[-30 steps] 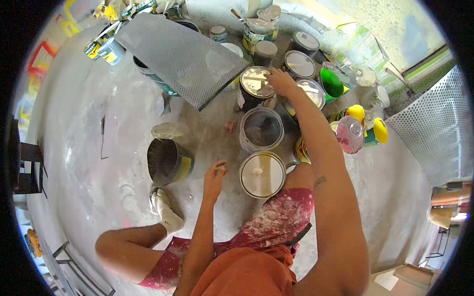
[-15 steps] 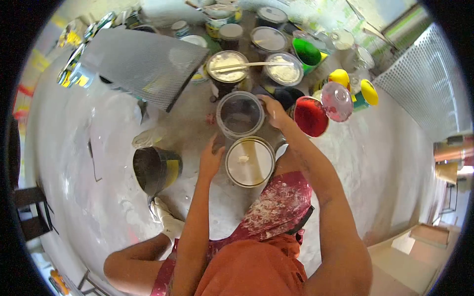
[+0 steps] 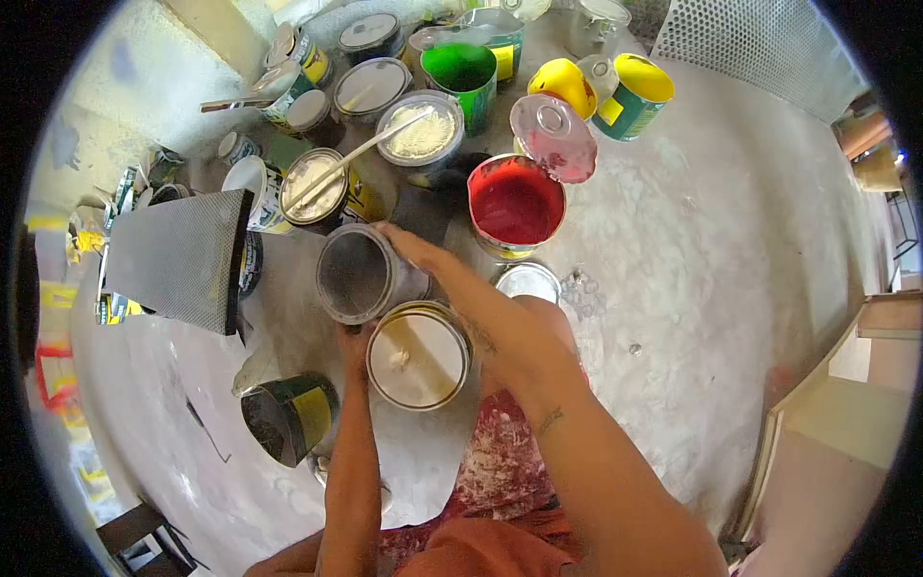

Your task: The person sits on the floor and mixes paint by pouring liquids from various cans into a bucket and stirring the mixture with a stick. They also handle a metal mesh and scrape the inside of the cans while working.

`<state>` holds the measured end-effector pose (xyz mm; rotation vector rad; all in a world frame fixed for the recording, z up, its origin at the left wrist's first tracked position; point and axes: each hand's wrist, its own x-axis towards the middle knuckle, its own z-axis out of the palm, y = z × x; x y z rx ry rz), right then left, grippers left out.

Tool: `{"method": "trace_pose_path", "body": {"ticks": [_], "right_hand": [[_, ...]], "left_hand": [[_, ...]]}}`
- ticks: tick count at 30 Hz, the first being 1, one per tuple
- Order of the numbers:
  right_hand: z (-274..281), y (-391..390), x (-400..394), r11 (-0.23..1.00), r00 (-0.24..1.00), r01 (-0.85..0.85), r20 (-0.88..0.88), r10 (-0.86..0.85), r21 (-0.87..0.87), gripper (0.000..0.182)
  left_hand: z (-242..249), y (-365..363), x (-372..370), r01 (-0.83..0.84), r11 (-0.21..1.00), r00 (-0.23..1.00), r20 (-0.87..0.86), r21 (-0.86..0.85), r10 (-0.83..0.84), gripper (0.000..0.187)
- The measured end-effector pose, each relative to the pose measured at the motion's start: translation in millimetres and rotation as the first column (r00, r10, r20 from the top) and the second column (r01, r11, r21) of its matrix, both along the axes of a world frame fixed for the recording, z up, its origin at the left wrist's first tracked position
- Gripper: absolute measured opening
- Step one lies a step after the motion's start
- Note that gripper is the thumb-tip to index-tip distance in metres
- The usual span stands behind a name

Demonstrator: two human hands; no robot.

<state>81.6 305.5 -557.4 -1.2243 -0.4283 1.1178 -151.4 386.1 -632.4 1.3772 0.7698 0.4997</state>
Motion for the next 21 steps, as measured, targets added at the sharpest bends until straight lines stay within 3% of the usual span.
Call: {"method": "trace_pose_path", "body": {"ticks": [4,7,8,12,14,16,17,19,21], "right_hand": [[-15,14,-7,0.982,0.981,-0.183,0.073,0.179,0.052,0.056],[50,4,-20,0.972,0.974,-0.227,-0.002,0.228,-0.060,0.056],[16,21,-23,0.952,0.952,-0.274,-0.106,0.289,0.134,0.056],[28,44,-61,0.973,0.988,-0.152,0.039,0.147,0.174,0.047],[43,50,-75,0.882,0.946,-0.322,0.081,0.314,0.344,0.048],[54,51,-89,0.857,0.943,-0.331,0.179,0.282,0.394,0.050],[57,53,-101,0.832,0.935,-0.335,0.267,0.235,0.442,0.053],[55,59,-121,0.863,0.878,-0.355,0.446,0.175,0.360,0.057],[111,31,-120,0.826,0.909,-0.410,0.243,0.338,0.387,0.059]], "left_hand": [[10,14,-24,0.060,0.997,0.997,-0.056,0.041,-0.058,0.079],[23,11,-43,-0.037,0.992,0.999,-0.009,0.120,0.038,0.065],[38,9,-47,-0.089,0.982,0.995,-0.020,0.169,0.093,0.064],[63,1,-88,-0.239,0.951,0.969,-0.009,0.194,0.245,0.066],[86,-8,-111,-0.286,0.936,0.952,-0.045,0.206,0.301,0.068],[92,-18,-137,-0.349,0.912,0.925,-0.074,0.217,0.372,0.070],[88,-22,-156,-0.390,0.886,0.916,0.009,0.252,0.401,0.071],[93,-29,-176,-0.472,0.828,0.880,0.100,0.302,0.465,0.072],[105,-43,-192,-0.551,0.772,0.834,0.245,0.316,0.495,0.074]]}}
